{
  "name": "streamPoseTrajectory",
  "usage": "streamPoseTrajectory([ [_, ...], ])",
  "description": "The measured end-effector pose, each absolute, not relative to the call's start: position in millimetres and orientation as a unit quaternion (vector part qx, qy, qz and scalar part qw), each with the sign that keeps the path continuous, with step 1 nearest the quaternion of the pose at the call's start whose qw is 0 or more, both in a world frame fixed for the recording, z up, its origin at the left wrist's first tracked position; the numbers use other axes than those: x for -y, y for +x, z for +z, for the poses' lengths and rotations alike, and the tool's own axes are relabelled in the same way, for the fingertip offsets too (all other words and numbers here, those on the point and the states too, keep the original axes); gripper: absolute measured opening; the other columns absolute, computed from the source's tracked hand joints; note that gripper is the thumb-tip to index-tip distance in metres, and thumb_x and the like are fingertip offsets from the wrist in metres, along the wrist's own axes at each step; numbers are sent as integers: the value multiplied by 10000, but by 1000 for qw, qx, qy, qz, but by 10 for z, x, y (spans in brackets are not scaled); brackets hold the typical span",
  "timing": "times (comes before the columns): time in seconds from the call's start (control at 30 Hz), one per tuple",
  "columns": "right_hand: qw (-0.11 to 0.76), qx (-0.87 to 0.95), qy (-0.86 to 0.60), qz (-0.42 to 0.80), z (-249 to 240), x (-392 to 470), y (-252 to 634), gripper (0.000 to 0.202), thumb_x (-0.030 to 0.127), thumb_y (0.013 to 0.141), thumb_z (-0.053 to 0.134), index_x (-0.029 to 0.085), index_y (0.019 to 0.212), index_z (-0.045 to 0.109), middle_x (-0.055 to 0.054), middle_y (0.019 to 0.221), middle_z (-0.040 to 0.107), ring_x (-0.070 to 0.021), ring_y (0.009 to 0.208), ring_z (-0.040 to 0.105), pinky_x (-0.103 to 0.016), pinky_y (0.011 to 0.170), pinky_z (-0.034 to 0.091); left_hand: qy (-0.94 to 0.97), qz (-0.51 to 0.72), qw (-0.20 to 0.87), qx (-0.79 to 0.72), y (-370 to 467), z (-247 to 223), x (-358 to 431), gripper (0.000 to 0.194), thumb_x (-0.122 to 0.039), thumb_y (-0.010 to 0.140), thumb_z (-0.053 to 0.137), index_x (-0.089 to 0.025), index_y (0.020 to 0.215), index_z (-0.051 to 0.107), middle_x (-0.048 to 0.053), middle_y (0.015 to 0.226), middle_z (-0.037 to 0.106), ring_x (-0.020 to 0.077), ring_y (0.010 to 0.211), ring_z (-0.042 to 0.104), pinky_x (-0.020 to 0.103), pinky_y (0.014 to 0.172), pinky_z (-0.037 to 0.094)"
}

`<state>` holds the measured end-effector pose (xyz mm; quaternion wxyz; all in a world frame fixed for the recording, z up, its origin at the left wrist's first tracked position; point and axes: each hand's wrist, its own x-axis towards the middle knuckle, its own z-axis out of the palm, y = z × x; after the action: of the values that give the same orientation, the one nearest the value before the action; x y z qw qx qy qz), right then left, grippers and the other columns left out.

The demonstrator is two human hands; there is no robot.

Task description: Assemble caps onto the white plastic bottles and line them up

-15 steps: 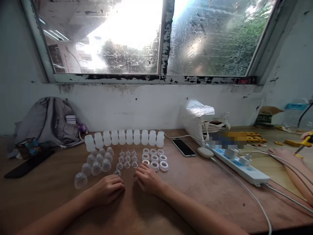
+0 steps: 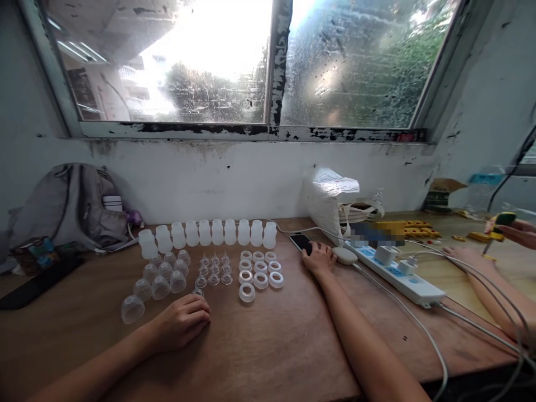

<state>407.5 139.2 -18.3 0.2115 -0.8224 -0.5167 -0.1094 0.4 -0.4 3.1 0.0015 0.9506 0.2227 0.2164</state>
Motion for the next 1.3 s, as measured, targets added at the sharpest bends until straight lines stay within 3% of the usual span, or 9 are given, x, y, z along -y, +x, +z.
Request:
streamPoseTrajectory([
  [0.13, 187, 561, -799, -110, -230, -1419, 4059, 394, 396, 743, 431, 241, 1087, 543, -102, 1210, 412, -277, 1152, 289, -445, 907, 228, 951, 216, 3, -223, -1, 21, 0, 176, -135, 820, 388, -169, 856, 556, 49, 879, 587, 165, 859, 501, 307, 784, 419],
  [0.43, 191, 575, -787, -118, -257, -1433, 4075, 378, 399, 739, 435, 223, 1046, 568, -121, 1176, 447, -295, 1127, 323, -463, 872, 266, 950, 217, 1, -224, -1, 30, 0, 165, -128, 814, 397, -169, 851, 552, 40, 871, 587, 156, 859, 502, 295, 785, 419],
  [0.53, 234, 580, -766, -150, -217, -1417, 4015, 376, 354, 752, 426, 182, 1066, 542, -126, 1143, 475, -277, 1092, 366, -420, 860, 295, 951, 221, -6, -216, -9, 23, -3, 162, -123, 808, 405, -167, 853, 554, 39, 866, 589, 155, 851, 505, 295, 777, 422],
  [0.67, 348, 631, -658, -218, -92, -1348, 3797, 270, 272, 744, 449, 161, 955, 574, -108, 1001, 561, -256, 964, 469, -379, 816, 341, 951, 232, -27, -202, -22, 5, -23, 156, -119, 803, 412, -162, 854, 553, 41, 857, 592, 160, 833, 512, 299, 750, 428],
  [0.83, 401, 736, -510, -192, 65, -1124, 3314, 176, 212, 759, 459, 175, 892, 567, -88, 929, 587, -231, 902, 509, -356, 801, 368, 935, 265, -80, -220, -39, -18, -48, 149, -120, 800, 423, -160, 870, 548, 45, 822, 585, 158, 775, 517, 304, 701, 430],
  [1.07, 361, 849, -377, -85, 113, -712, 2679, 140, 198, 802, 436, 184, 882, 550, -67, 844, 600, -187, 821, 515, -309, 741, 378, 881, 317, -200, -289, -66, -5, -64, 146, -103, 785, 435, -161, 876, 533, 37, 738, 544, 155, 678, 484, 310, 644, 417],
  [1.17, 318, 868, -374, -72, 65, -594, 2541, 190, 234, 814, 415, 177, 689, 545, -44, 666, 579, -148, 645, 498, -260, 617, 360, 876, 304, -199, -316, -59, -12, -77, 142, -110, 784, 421, -163, 873, 519, 41, 754, 536, 167, 697, 489, 322, 654, 424],
  [1.3, 241, 892, -382, -30, -19, -490, 2442, 329, 268, 810, 409, 177, 499, 469, 10, 441, 461, -90, 418, 363, -226, 457, 240, 856, 315, -148, -381, -44, -42, -95, 101, -159, 778, 432, -159, 869, 475, 54, 800, 518, 183, 738, 506, 322, 652, 448],
])
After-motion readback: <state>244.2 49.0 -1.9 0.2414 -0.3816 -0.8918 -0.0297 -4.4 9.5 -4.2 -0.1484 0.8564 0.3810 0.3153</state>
